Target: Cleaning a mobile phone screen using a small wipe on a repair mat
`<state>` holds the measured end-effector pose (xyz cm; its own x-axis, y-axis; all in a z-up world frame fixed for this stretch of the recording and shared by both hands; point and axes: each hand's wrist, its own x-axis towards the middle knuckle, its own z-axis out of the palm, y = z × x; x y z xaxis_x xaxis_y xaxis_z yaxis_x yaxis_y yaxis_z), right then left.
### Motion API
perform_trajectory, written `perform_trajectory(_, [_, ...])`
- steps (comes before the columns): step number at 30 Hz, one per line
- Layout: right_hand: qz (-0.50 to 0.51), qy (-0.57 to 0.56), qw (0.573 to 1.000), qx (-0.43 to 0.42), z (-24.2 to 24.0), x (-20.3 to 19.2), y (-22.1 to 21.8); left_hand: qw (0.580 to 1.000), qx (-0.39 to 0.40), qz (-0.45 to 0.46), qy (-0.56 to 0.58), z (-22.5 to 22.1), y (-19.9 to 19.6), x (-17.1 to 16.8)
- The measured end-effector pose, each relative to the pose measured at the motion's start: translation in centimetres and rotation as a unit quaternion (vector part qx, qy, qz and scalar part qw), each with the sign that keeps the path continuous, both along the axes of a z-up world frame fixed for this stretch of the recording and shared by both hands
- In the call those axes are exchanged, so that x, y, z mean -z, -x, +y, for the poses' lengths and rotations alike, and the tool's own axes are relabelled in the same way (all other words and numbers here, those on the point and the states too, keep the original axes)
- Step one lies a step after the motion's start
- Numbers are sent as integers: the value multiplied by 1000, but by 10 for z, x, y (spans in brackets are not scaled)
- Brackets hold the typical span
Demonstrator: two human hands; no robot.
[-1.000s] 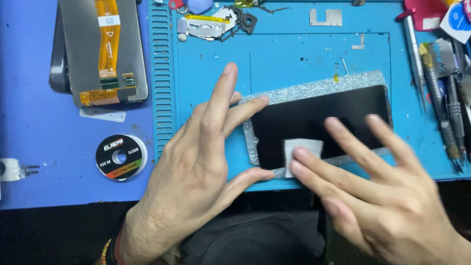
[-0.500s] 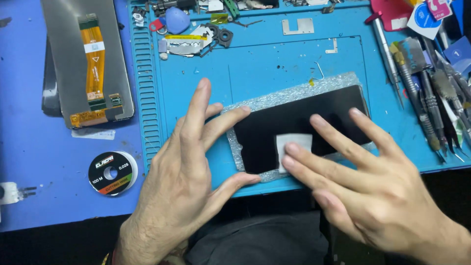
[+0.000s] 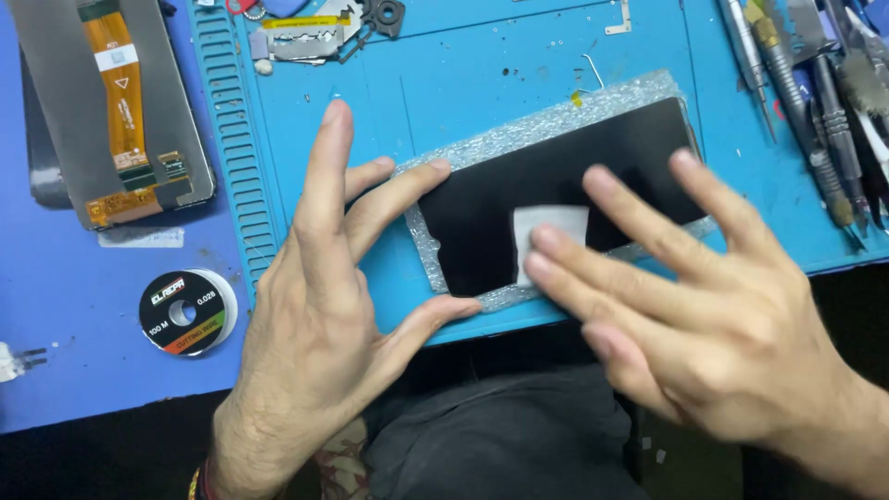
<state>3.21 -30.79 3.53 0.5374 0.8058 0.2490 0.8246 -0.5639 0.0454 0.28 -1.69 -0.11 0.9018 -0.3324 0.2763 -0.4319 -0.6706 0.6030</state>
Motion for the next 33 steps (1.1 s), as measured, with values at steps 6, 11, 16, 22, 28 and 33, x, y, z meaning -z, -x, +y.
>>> perform_trajectory(6, [1,10,1000,27,-4,5,1,1000,2,-1,-2,-1,1,0])
perform_trajectory(11, [3,13,1000,20,-21,5,-7,1000,-5,3,8,0,1,1])
perform_trajectory(16, [51,-44,998,-15,-1,0,4,1000,-5,5,3,-2,2,0])
perform_trajectory(22, [51,-61,996,-41,5,13,-5,1000,-5,5,6,-2,3,2])
perform_trajectory(28, [-40,14,999,28,-19,10,-15,1000,-2,-2,-4,0,2,1])
perform_trajectory(33, [-1,4,1000,20,-14,0,-8,1000,-4,1,0,-1,1,2])
